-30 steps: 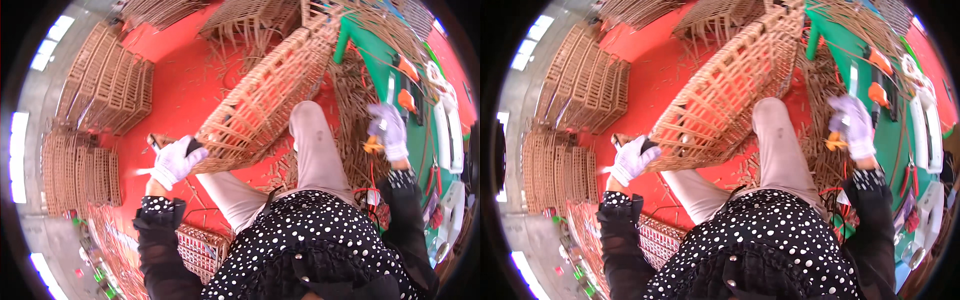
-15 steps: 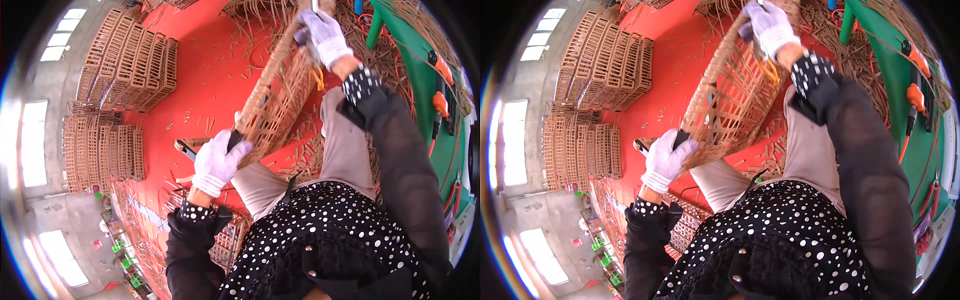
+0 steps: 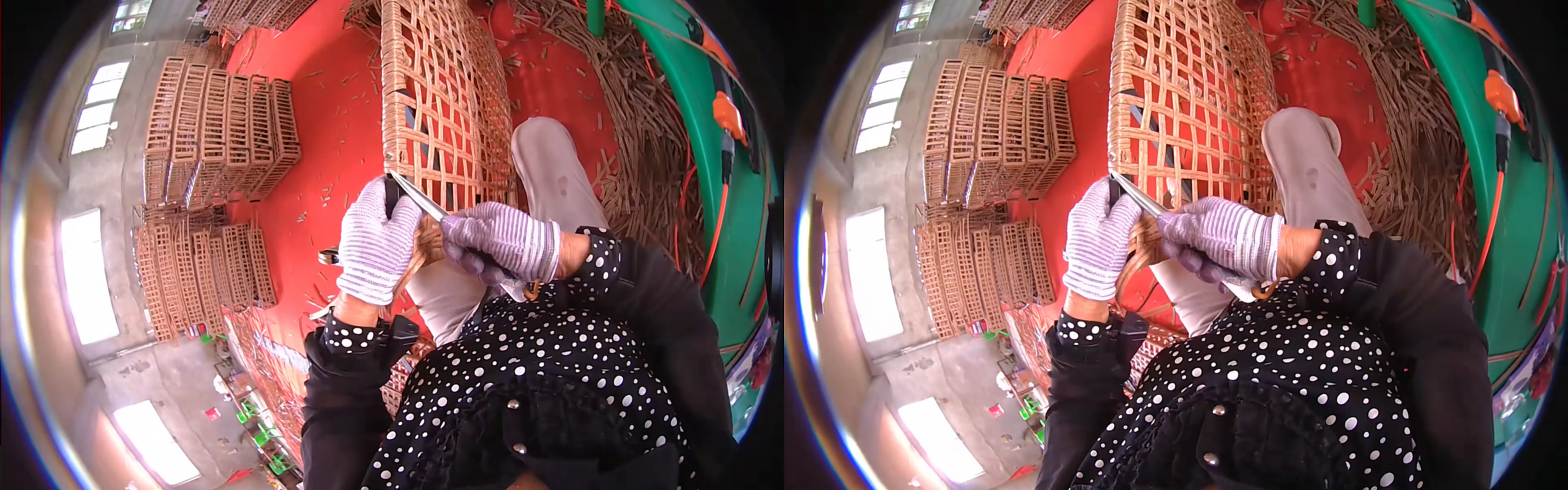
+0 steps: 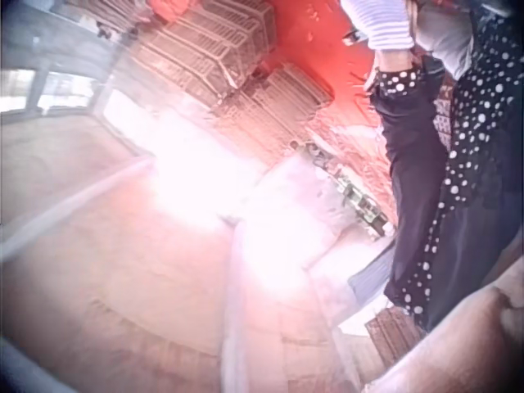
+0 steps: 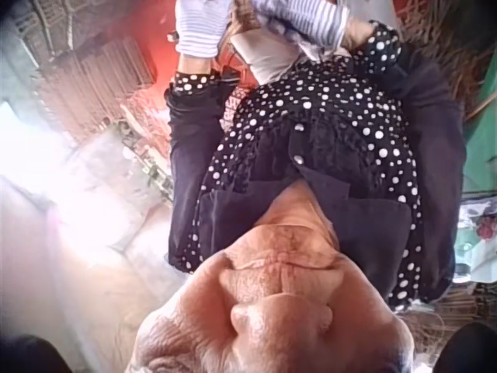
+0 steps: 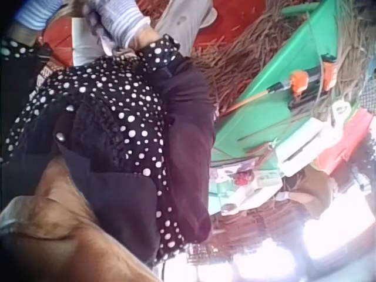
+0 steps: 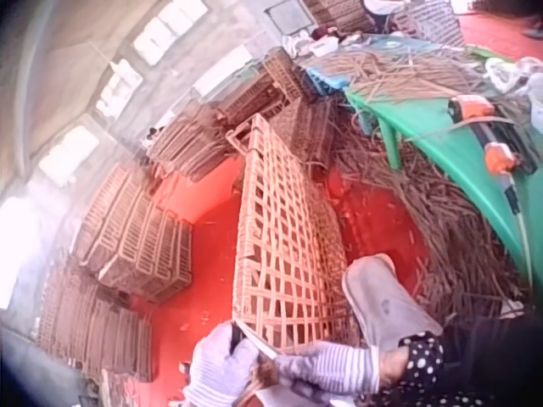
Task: Assembling and weaving bamboo strips onto a furniture frame using an air stapler and hand tools.
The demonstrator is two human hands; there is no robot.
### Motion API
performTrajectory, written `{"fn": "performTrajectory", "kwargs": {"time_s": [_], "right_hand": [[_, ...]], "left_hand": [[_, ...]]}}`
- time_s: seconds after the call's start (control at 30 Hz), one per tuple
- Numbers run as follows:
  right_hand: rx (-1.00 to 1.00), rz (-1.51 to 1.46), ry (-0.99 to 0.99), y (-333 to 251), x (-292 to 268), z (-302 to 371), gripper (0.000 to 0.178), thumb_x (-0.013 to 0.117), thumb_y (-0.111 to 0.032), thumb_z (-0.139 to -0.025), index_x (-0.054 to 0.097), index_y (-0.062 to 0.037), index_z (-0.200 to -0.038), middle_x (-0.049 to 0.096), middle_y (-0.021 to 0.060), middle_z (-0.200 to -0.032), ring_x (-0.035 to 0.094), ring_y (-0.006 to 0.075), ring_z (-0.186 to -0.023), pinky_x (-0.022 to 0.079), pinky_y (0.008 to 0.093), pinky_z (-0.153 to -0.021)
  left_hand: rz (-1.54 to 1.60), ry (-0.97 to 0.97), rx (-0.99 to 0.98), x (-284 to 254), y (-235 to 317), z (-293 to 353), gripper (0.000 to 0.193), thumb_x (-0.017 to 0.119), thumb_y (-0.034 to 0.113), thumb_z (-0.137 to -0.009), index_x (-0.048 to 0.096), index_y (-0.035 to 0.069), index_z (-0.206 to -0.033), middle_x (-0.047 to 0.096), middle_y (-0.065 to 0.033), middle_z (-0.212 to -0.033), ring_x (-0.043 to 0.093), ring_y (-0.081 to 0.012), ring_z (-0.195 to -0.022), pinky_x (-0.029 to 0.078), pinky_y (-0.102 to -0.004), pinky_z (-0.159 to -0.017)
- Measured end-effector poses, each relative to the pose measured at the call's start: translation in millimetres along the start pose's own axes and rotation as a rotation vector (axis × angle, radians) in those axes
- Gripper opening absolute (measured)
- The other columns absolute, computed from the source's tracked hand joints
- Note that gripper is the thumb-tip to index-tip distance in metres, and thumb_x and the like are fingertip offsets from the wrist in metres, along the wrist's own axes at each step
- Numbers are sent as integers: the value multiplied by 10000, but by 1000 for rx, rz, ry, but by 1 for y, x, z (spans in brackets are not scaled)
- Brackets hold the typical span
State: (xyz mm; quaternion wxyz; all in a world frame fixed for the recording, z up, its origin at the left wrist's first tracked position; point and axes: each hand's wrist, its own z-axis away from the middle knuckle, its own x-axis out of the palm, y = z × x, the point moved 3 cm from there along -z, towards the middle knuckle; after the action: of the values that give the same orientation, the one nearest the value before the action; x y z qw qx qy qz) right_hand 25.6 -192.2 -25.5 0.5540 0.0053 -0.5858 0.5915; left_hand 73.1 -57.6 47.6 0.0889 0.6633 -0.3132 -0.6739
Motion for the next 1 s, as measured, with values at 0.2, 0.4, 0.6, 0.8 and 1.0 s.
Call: {"fn": "performTrajectory", "kwargs": {"time_s": [0.2,0.4,0.6,0.8,1.0], "right_hand": [[146,-218,69,10,4,6,257,460,-269,-897,511,-72,-740,458,3,-504,406,98,-326,301,237,-283],[-12,-454,145,18,24,-2,259,452,-291,-897,510,-85,-751,445,-13,-511,367,93,-331,284,238,-301],[-300,-322,211,40,20,-29,303,443,-315,-928,539,-63,-789,462,-15,-536,388,68,-379,312,219,-342],[-324,-307,202,44,23,-42,290,441,-295,-930,520,-46,-802,479,6,-555,419,84,-379,352,215,-339],[-144,-651,-10,26,40,-10,254,417,-257,-930,473,-47,-799,475,40,-548,443,123,-369,417,249,-334]], "left_hand": [[19,-21,-91,4,-5,2,141,560,65,-799,577,-38,-893,582,-62,-715,511,-85,-639,437,-256,-594],[10,-50,-53,6,3,3,206,568,143,-799,564,-7,-940,604,-183,-791,604,-347,-720,471,-373,-626],[-7,20,-78,10,-4,5,298,557,170,-814,542,-1,-1057,621,-186,-832,619,-339,-762,489,-374,-676],[-49,38,-108,5,-6,5,310,549,169,-819,536,-7,-1074,620,-195,-843,618,-343,-766,489,-375,-672],[-24,41,-152,7,3,2,235,525,97,-842,564,-48,-1023,621,-110,-812,583,-148,-725,461,-280,-660]]}}
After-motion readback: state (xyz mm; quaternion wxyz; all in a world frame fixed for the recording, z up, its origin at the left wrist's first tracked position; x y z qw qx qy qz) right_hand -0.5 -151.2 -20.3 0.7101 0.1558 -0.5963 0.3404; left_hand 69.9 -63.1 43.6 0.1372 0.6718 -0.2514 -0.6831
